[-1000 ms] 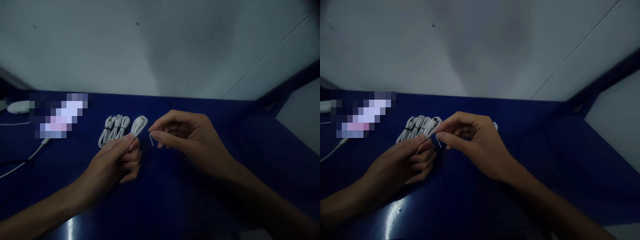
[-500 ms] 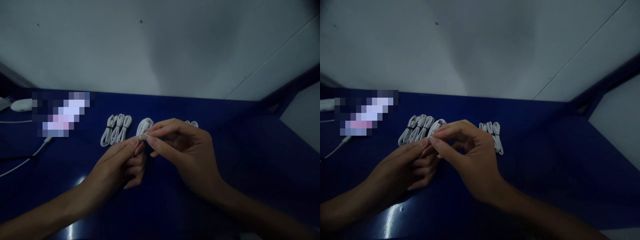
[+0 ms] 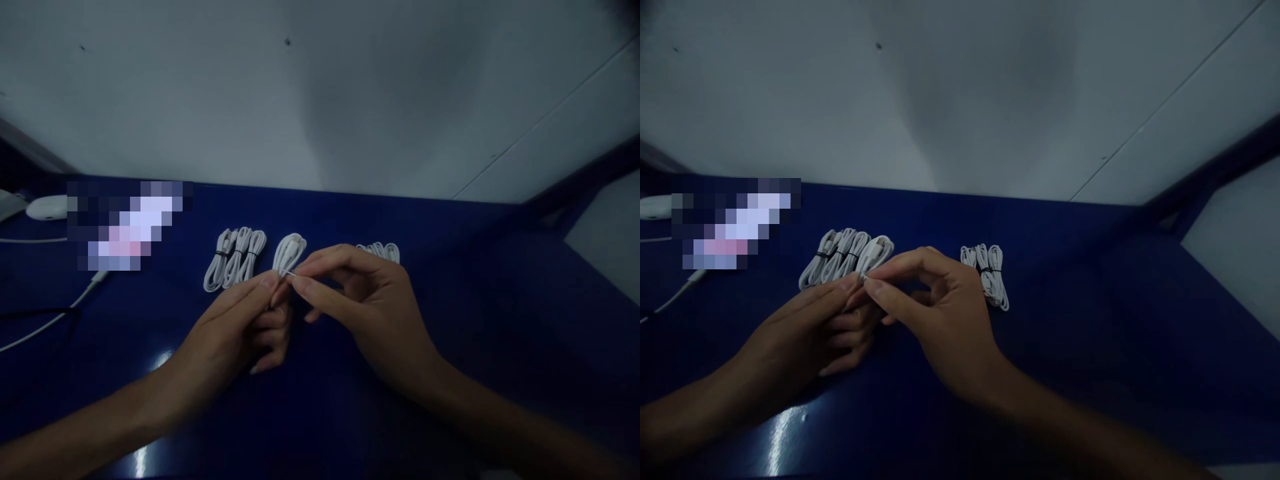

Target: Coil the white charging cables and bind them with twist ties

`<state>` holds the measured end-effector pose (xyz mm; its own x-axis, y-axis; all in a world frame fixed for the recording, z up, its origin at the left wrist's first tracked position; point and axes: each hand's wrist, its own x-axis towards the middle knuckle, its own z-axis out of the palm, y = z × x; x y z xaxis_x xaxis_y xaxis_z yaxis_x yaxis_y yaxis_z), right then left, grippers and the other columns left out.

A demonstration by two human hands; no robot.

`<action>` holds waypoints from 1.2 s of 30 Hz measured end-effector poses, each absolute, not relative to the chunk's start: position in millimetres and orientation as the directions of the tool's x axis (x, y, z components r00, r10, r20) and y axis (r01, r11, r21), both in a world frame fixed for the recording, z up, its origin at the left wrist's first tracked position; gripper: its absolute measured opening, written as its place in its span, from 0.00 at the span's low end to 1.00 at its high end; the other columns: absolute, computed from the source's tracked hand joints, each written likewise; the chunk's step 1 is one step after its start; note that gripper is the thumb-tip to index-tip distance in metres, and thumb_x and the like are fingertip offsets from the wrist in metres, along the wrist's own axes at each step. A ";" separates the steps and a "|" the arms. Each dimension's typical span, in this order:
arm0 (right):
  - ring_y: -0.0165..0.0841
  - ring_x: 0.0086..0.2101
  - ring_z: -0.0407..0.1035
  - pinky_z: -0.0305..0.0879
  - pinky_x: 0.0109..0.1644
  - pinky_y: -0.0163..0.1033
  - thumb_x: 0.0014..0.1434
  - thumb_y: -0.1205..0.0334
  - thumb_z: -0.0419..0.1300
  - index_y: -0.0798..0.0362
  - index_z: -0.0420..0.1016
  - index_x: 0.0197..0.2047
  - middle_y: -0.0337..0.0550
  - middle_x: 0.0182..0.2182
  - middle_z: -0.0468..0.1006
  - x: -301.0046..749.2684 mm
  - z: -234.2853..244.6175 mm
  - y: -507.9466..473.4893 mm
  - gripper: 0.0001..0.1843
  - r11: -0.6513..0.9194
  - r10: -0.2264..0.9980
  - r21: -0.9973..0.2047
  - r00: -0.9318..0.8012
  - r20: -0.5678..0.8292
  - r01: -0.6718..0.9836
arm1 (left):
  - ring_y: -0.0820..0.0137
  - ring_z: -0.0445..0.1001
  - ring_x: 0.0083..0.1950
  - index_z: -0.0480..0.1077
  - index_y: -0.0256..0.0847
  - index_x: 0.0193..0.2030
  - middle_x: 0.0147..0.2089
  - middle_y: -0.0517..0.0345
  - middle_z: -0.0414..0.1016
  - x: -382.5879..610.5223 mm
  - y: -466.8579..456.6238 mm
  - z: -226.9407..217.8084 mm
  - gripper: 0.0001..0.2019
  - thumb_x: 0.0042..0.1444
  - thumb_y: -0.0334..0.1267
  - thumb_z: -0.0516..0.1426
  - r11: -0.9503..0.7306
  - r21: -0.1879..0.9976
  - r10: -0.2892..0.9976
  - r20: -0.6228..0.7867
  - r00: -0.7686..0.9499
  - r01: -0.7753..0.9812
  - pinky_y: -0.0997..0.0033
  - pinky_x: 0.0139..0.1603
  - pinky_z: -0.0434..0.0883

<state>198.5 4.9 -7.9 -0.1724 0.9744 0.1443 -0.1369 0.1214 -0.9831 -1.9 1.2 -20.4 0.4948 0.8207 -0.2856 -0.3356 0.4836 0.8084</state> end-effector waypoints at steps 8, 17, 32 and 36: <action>0.40 0.46 0.87 0.87 0.37 0.38 0.65 0.59 0.81 0.46 0.91 0.43 0.45 0.46 0.91 199.9 -10.7 4.8 0.05 0.097 0.977 -0.988 -0.179 0.118 -0.124 | 0.74 0.48 0.28 0.66 0.42 0.37 0.30 0.68 0.51 -5.5 -2.4 -15.9 0.20 0.82 0.49 0.57 0.506 0.787 0.817 -0.306 0.489 -0.352 0.79 0.26 0.65; 0.36 0.42 0.88 0.88 0.38 0.36 0.63 0.66 0.81 0.48 0.92 0.42 0.43 0.42 0.92 195.6 -11.9 5.4 0.06 0.057 0.979 -0.981 -0.180 0.092 -0.187 | 0.74 0.50 0.29 0.71 0.41 0.39 0.31 0.67 0.52 -9.6 -2.9 -20.8 0.20 0.83 0.49 0.54 0.538 0.754 0.791 -0.297 0.535 -0.376 0.79 0.28 0.66; 0.32 0.42 0.87 0.85 0.46 0.37 0.67 0.77 0.72 0.49 0.87 0.43 0.36 0.39 0.90 185.9 -16.4 -9.8 0.12 0.460 0.881 -0.863 0.015 0.473 0.207 | 0.74 0.48 0.28 0.66 0.43 0.37 0.30 0.68 0.52 -6.5 0.6 -19.0 0.21 0.80 0.52 0.59 0.473 0.819 0.807 -0.256 0.532 -0.324 0.79 0.26 0.63; 0.33 0.43 0.88 0.87 0.47 0.36 0.65 0.78 0.72 0.48 0.86 0.42 0.35 0.40 0.90 183.9 -18.1 -10.3 0.13 0.431 0.895 -0.876 0.024 0.446 0.218 | 0.73 0.48 0.30 0.66 0.44 0.40 0.32 0.68 0.52 -8.9 -6.8 -25.3 0.19 0.82 0.51 0.57 0.417 0.881 0.832 -0.270 0.485 -0.225 0.80 0.29 0.62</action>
<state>183.9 -10.3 -18.1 0.0241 0.8946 0.4462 0.2180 0.4309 -0.8757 -8.9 -6.8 -25.3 0.4851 0.8318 -0.2698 -0.2249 0.4168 0.8807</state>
